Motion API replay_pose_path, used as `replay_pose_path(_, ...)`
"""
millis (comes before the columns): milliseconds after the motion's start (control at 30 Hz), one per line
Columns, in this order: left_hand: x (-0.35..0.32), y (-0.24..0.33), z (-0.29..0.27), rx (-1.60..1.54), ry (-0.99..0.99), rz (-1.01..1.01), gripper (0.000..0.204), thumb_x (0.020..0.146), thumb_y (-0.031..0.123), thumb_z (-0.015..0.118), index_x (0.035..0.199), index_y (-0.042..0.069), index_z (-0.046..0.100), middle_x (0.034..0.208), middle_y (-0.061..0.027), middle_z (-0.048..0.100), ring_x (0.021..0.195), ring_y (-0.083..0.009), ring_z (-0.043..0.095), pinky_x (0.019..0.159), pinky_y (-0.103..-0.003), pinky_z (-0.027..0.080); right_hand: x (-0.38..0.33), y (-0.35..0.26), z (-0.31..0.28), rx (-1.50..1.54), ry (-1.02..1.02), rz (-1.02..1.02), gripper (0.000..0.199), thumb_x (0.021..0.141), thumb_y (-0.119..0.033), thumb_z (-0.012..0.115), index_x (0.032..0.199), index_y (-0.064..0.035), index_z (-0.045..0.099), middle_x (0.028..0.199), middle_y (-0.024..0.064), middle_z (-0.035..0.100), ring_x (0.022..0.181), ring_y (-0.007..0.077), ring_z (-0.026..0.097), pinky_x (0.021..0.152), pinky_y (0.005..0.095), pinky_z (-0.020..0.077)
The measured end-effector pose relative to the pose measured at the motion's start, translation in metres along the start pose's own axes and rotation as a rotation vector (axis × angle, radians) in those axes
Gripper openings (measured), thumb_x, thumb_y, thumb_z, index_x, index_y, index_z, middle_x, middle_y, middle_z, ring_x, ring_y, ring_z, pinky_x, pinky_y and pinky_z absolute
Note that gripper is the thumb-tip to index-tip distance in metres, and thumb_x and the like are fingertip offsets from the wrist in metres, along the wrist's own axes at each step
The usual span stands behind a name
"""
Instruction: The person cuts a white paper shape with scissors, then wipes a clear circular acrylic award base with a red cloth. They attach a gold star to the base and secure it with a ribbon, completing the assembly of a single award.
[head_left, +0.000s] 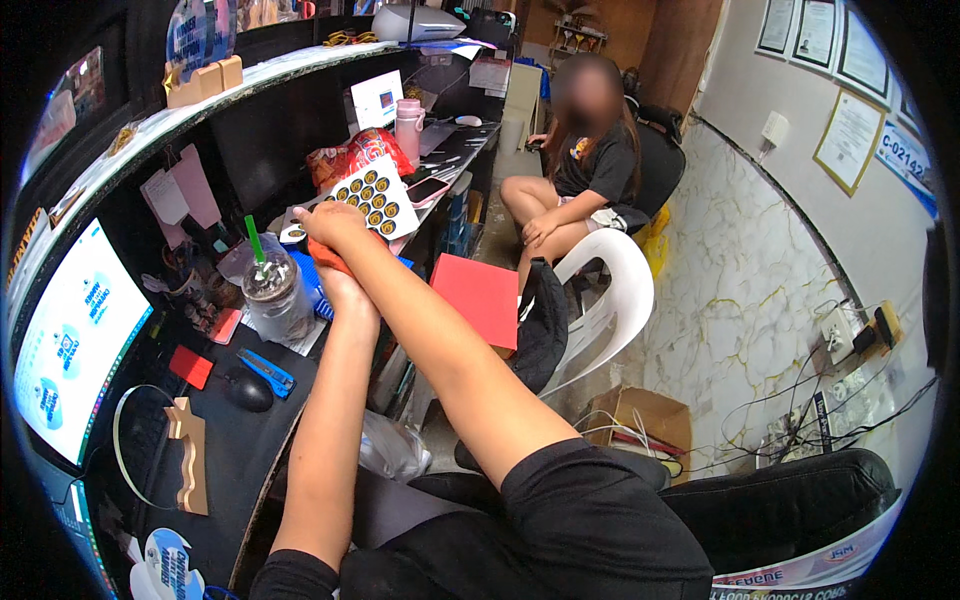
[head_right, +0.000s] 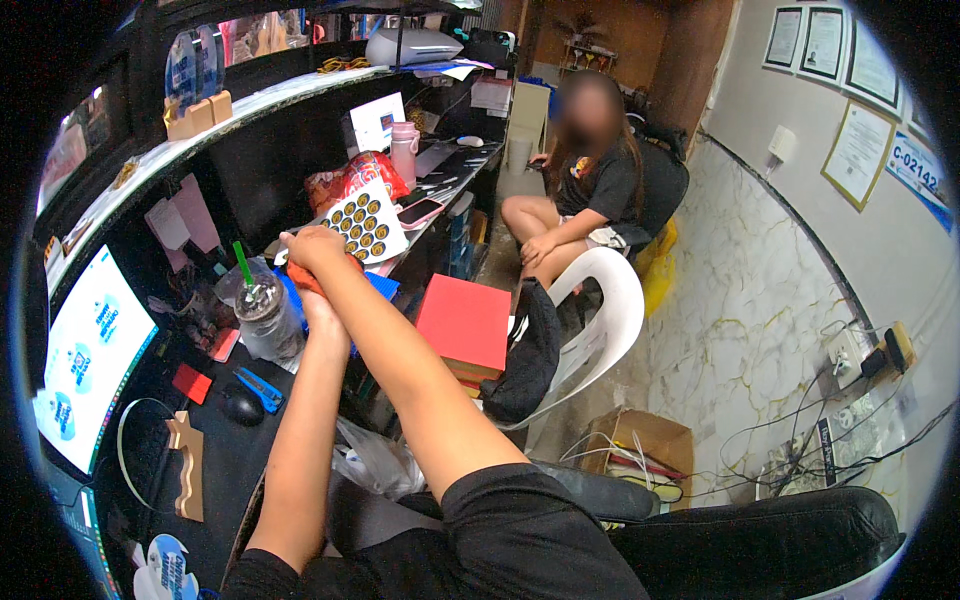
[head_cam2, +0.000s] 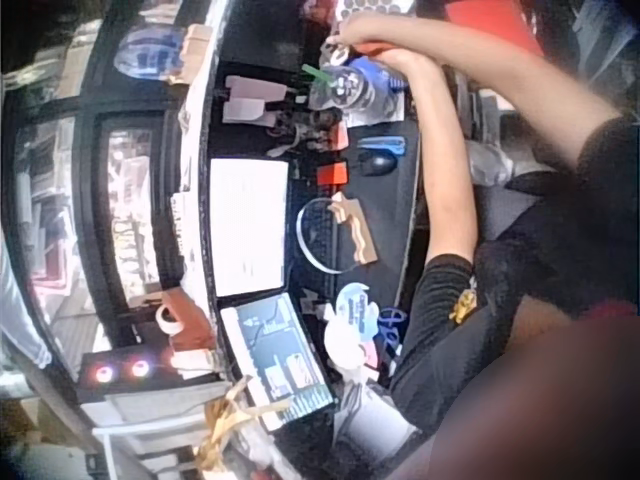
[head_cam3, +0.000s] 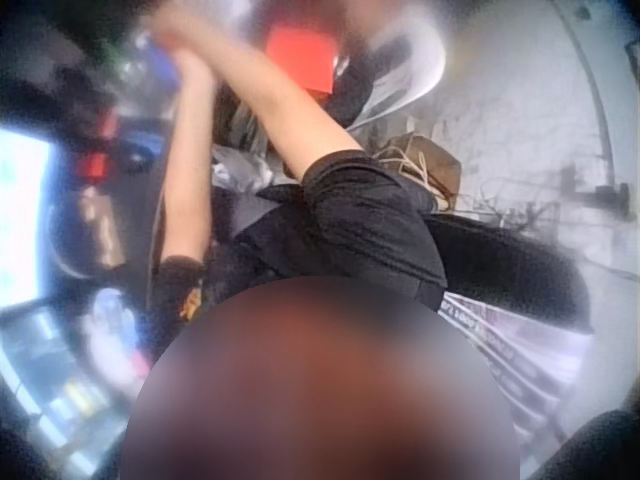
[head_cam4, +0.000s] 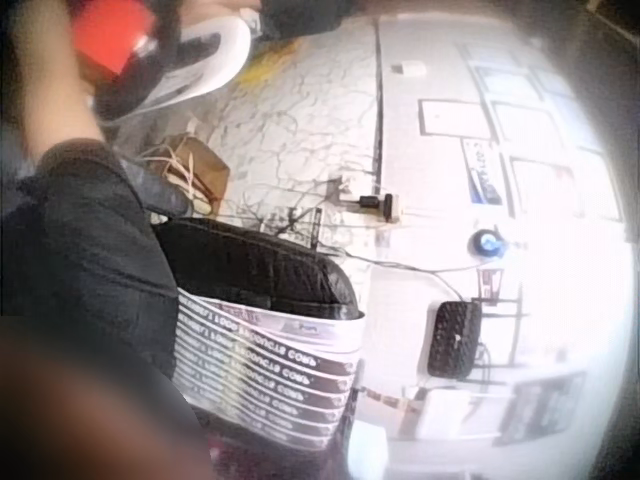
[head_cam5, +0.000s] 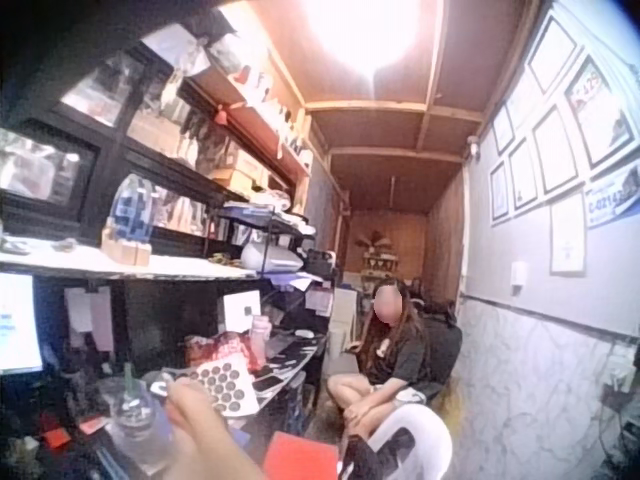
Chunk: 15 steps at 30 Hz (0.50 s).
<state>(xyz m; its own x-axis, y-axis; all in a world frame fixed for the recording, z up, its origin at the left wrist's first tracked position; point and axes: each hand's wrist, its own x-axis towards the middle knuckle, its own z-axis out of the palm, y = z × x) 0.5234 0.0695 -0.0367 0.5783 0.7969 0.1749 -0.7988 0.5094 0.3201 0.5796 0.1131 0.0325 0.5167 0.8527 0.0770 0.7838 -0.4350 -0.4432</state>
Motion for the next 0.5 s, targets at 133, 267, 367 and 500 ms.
replay_pose_path(133,-0.002,0.000,0.001,-0.037,-0.020,-0.022,0.036,0.100,0.041,0.040,0.118,0.013,0.054,0.107,-0.0063,0.062,0.088,-0.0212,0.064,0.077,-0.037,0.055,0.001,0.002,0.003,0.048,0.075,-0.017,0.074,0.096,-0.060,0.030,0.122,0.0017,0.061,0.132,0.0201,0.056,0.123,0.0330,0.054,0.102,0.0433,0.0419)
replay_pose_path(267,-0.003,0.001,0.001,-0.018,0.043,-0.025,0.035,0.100,0.041,0.040,0.117,0.014,0.054,0.106,-0.0059,0.062,0.088,-0.0208,0.064,0.077,-0.037,0.054,0.003,0.002,0.005,0.049,-0.008,0.021,0.083,0.095,-0.066,0.023,0.125,0.0027,0.058,0.133,0.0222,0.054,0.126,0.0334,0.051,0.106,0.0420,0.0377)
replay_pose_path(367,-0.008,0.002,0.007,-0.009,0.067,-0.035,0.037,0.101,0.041,0.038,0.119,0.013,0.053,0.108,-0.0067,0.062,0.089,-0.0217,0.064,0.078,-0.038,0.054,0.006,-0.002,0.001,0.052,-0.006,0.067,0.080,0.095,-0.065,0.024,0.122,0.0010,0.061,0.131,0.0215,0.056,0.124,0.0336,0.052,0.104,0.0427,0.0399)
replay_pose_path(500,-0.017,0.000,0.017,-0.025,0.044,-0.045,0.038,0.101,0.039,0.036,0.121,0.011,0.052,0.108,-0.0081,0.062,0.090,-0.0230,0.065,0.078,-0.039,0.055,0.009,-0.006,-0.007,0.239,-0.170,0.169,0.076,0.095,-0.063,0.027,0.119,-0.0012,0.064,0.126,0.0190,0.061,0.122,0.0329,0.055,0.100,0.0443,0.0430)
